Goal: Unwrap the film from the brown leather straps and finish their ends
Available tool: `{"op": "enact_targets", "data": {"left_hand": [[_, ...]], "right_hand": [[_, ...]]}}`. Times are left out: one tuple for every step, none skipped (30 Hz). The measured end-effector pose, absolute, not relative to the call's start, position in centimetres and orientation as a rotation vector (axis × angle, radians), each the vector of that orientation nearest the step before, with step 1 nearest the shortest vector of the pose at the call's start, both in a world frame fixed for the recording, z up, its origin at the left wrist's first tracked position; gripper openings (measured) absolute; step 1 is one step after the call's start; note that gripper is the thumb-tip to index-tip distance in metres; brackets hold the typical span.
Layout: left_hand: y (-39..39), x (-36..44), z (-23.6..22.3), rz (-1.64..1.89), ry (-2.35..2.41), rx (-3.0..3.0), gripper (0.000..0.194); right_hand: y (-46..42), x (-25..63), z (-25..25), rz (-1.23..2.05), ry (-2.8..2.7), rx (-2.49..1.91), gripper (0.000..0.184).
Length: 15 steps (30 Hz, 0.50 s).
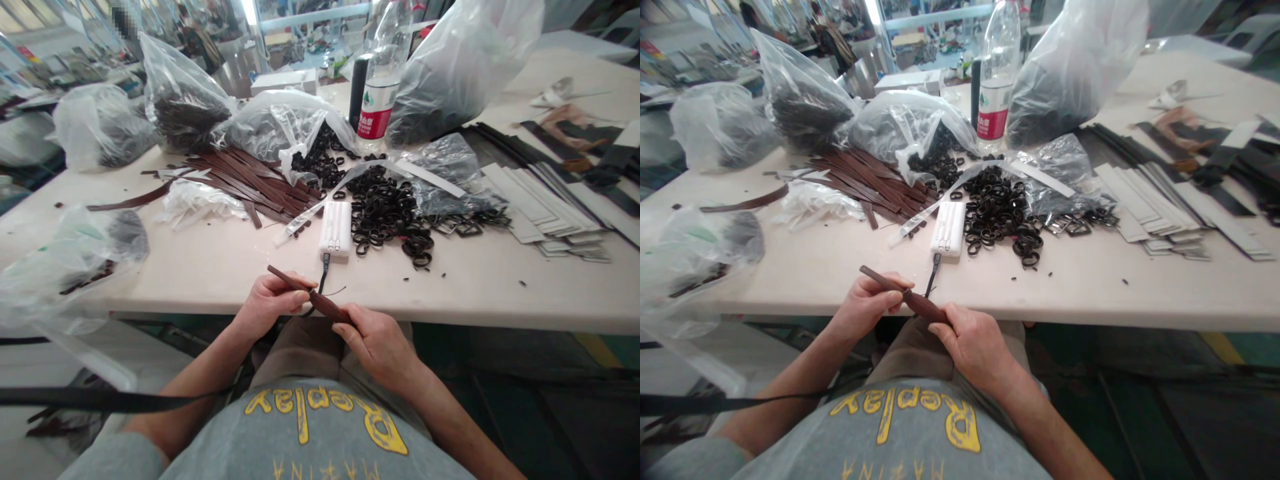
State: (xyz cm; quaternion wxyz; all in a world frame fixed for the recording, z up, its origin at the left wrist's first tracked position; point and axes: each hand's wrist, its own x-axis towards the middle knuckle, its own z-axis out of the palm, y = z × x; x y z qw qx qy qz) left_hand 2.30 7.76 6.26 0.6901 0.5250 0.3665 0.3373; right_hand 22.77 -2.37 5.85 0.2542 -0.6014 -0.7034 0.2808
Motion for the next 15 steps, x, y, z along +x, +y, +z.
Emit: {"op": "enact_targets", "data": {"left_hand": [[7.6,2.4,6.1,0.745,0.81,1.156,0.028],[7.4,2.5,6.0,0.735,0.804,1.136,0.029],[7.3,2.6,5.8,0.723,0.804,1.117,0.031],[7.1,2.6,5.7,0.708,0.809,1.101,0.033],[7.0,2.7,5.6,0.693,0.817,1.087,0.036],[6.9,2.7,5.5,0.682,0.826,1.076,0.038],[6.8,2.7,5.4,0.674,0.832,1.066,0.04],[6.7,2.7,5.3,0.671,0.833,1.06,0.041],[6.6,2.8,5.3,0.665,0.83,1.057,0.042],[6.5,2.8,5.2,0.65,0.826,1.055,0.042],[6.3,3.0,5.2,0.621,0.82,1.052,0.042],[6.1,3.1,5.1,0.59,0.813,1.047,0.042],[5.9,3.3,5.0,0.559,0.806,1.04,0.042],[5.7,3.4,5.0,0.535,0.801,1.034,0.041],[5.6,3.6,4.9,0.526,0.797,1.029,0.04]], "right_hand": [[-2.4,22.6,5.7,0.735,-1.915,-1.604,0.021],[-2.4,22.5,5.5,0.705,-1.92,-1.574,0.026],[-2.3,22.4,5.4,0.68,-1.924,-1.546,0.028],[-2.3,22.3,5.3,0.662,-1.927,-1.524,0.03],[-2.3,22.2,5.3,0.649,-1.93,-1.512,0.031],[-2.3,22.2,5.3,0.638,-1.933,-1.506,0.032],[-2.3,22.2,5.3,0.63,-1.938,-1.5,0.033],[-2.3,22.2,5.3,0.625,-1.947,-1.489,0.033],[-2.3,22.1,5.4,0.617,-1.957,-1.478,0.034],[-2.3,22.0,5.4,0.61,-1.967,-1.467,0.035],[-2.3,21.9,5.4,0.601,-1.973,-1.457,0.035],[-2.2,21.7,5.4,0.592,-1.976,-1.448,0.035],[-2.1,21.5,5.4,0.588,-1.975,-1.438,0.035],[-2.1,21.3,5.4,0.588,-1.968,-1.43,0.034],[-2.0,21.1,5.4,0.593,-1.952,-1.427,0.033]]}}
